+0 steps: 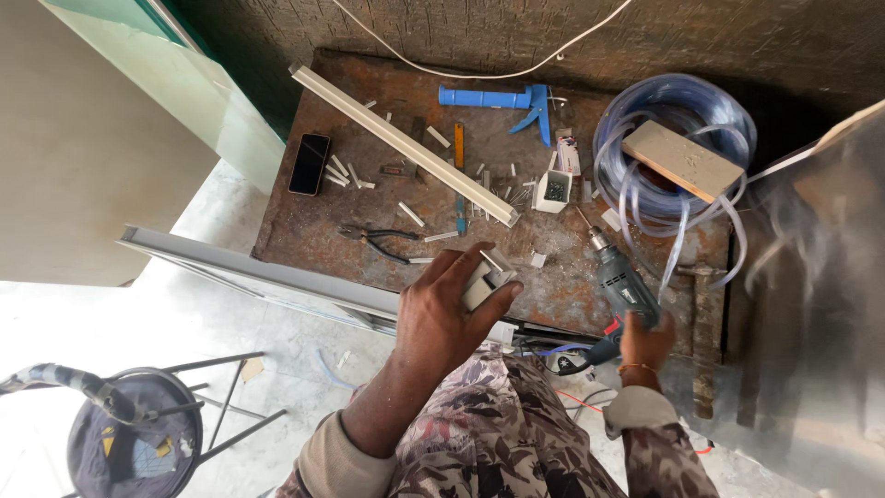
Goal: The person uses a corded drill to make holes in white plastic profile pieces on a workbench. They position each piece, drill a hole, and occasionally tap the piece with a hammer. The person handles multiple profile pieces one at a time.
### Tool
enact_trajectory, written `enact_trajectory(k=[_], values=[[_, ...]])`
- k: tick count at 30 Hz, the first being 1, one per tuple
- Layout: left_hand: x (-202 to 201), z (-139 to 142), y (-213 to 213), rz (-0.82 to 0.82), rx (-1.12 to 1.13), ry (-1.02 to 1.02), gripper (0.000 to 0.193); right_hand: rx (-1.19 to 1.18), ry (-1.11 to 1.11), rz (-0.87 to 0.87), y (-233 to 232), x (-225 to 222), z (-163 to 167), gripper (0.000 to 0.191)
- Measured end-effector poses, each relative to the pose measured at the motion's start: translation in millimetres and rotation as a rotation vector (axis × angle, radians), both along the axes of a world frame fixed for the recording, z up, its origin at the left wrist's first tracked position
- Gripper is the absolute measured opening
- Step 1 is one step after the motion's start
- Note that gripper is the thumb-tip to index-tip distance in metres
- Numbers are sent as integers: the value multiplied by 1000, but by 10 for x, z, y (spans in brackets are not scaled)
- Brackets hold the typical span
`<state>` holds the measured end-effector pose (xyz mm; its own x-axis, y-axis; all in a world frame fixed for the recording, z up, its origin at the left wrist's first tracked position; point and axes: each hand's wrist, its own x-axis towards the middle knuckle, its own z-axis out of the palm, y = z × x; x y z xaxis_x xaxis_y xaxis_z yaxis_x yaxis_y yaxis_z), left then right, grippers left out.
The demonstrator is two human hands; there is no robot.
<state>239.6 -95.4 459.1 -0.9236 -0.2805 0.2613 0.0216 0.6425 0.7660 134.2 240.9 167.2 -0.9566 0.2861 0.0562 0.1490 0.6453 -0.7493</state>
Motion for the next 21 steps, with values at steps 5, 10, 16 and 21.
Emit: enact_trajectory(k=[5,10,16,21], values=[[46,36,-31,-93,86,-35,53,-992,-320,821,-925,200,1114,37],[250,20,-54,-166,127,67,56,-930,-374,981,-1404,306,2229,43],[415,-47,-136,-184,201,111,57,-558,-323,1074,-1540,327,2520,31],[466,-75,-167,-210,224,92,57,-627,-465,1124,-1510,244,2468,28]])
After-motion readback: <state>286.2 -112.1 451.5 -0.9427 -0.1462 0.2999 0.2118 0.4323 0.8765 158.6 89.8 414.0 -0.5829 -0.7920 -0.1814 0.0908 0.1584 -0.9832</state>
